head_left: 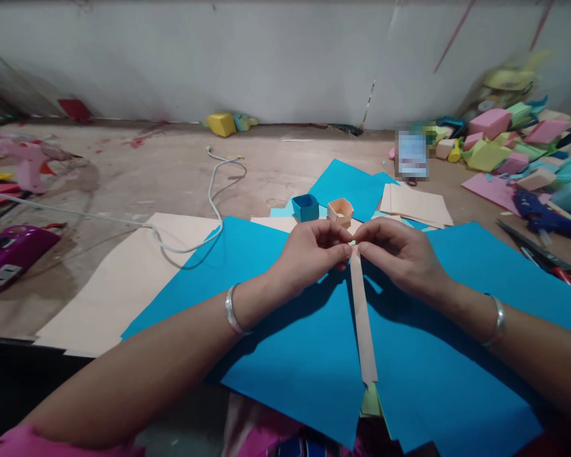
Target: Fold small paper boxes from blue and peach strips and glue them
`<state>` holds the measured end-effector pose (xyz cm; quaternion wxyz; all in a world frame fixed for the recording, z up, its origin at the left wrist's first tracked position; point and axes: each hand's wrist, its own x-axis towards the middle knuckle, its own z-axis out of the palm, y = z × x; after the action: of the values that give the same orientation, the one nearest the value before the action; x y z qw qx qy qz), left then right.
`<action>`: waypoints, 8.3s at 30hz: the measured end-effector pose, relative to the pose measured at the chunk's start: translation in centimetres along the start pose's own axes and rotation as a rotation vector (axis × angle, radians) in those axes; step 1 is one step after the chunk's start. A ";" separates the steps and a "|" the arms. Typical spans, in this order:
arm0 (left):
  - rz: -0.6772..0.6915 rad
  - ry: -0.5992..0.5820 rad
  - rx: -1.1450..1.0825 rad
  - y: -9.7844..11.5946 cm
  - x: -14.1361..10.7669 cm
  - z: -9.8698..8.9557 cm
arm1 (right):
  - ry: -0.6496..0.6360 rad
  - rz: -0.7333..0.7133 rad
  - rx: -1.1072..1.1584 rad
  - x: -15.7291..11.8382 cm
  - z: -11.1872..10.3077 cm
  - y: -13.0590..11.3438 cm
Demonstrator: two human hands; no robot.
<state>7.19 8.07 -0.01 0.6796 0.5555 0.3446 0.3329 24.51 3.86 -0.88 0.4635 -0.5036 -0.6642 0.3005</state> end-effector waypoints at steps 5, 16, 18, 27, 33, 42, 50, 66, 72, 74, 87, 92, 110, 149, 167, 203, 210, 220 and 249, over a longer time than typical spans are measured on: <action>-0.049 -0.011 -0.005 0.0 0.0 0.0 | 0.033 -0.073 -0.120 -0.3 0.2 0.1; -0.180 0.031 -0.089 0.6 0.2 -0.4 | -0.097 -0.418 -0.339 0.1 -0.7 -0.1; -0.219 0.075 -0.129 0.8 0.3 -0.4 | -0.105 -0.516 -0.398 0.3 -1.0 0.4; -0.213 0.049 -0.195 -0.1 0.4 -0.4 | -0.023 -0.387 -0.325 0.2 -0.4 1.1; -0.176 0.020 -0.222 -0.6 0.4 -0.5 | 0.004 -0.151 -0.174 0.2 0.2 0.9; -0.133 0.016 -0.242 -1.1 0.4 -0.3 | 0.059 -0.067 -0.098 0.1 0.5 0.8; -0.056 0.018 -0.183 -0.8 0.4 -0.1 | 0.110 0.066 0.097 0.1 1.0 0.6; 0.067 0.089 0.054 0.3 0.1 0.1 | 0.001 0.139 0.203 0.3 0.4 0.1; 0.012 0.078 0.016 0.0 0.2 -0.3 | 0.047 0.026 0.026 0.0 0.7 0.7; -0.006 0.059 -0.026 -0.1 0.2 -0.3 | 0.057 0.002 0.041 -0.1 0.7 0.9; -0.061 -0.007 -0.073 -0.2 0.2 -0.2 | -0.071 0.067 0.162 0.5 -0.1 0.2; -0.088 0.029 -0.112 -0.1 0.4 -0.1 | -0.056 -0.044 -0.028 0.6 -0.5 0.0; 0.127 0.020 0.065 -0.5 0.3 -0.2 | -0.044 0.034 0.007 0.1 0.1 0.0; -0.054 0.117 -0.150 -0.3 0.2 0.0 | 0.040 -0.191 -0.327 -0.3 0.3 0.6; 0.038 0.146 -0.132 -0.4 0.0 0.2 | 0.128 -0.164 -0.222 -0.5 0.8 0.6; -0.074 0.040 -0.126 -0.3 0.2 -0.3 | 0.036 -0.197 -0.158 -0.4 0.0 0.1; -0.078 0.058 -0.159 0.0 0.0 -0.2 | 0.034 -0.216 -0.163 -0.2 -0.2 0.0; 0.107 0.066 -0.058 0.0 -0.1 0.1 | -0.002 -0.096 -0.193 -0.4 -0.1 0.0; -0.105 0.056 -0.246 -0.9 0.2 -0.4 | 0.023 -0.178 -0.235 -0.1 -0.3 0.3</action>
<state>7.08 8.33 -0.94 0.7492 0.4398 0.3484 0.3519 24.92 3.84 -0.99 0.4337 -0.4970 -0.7315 0.1727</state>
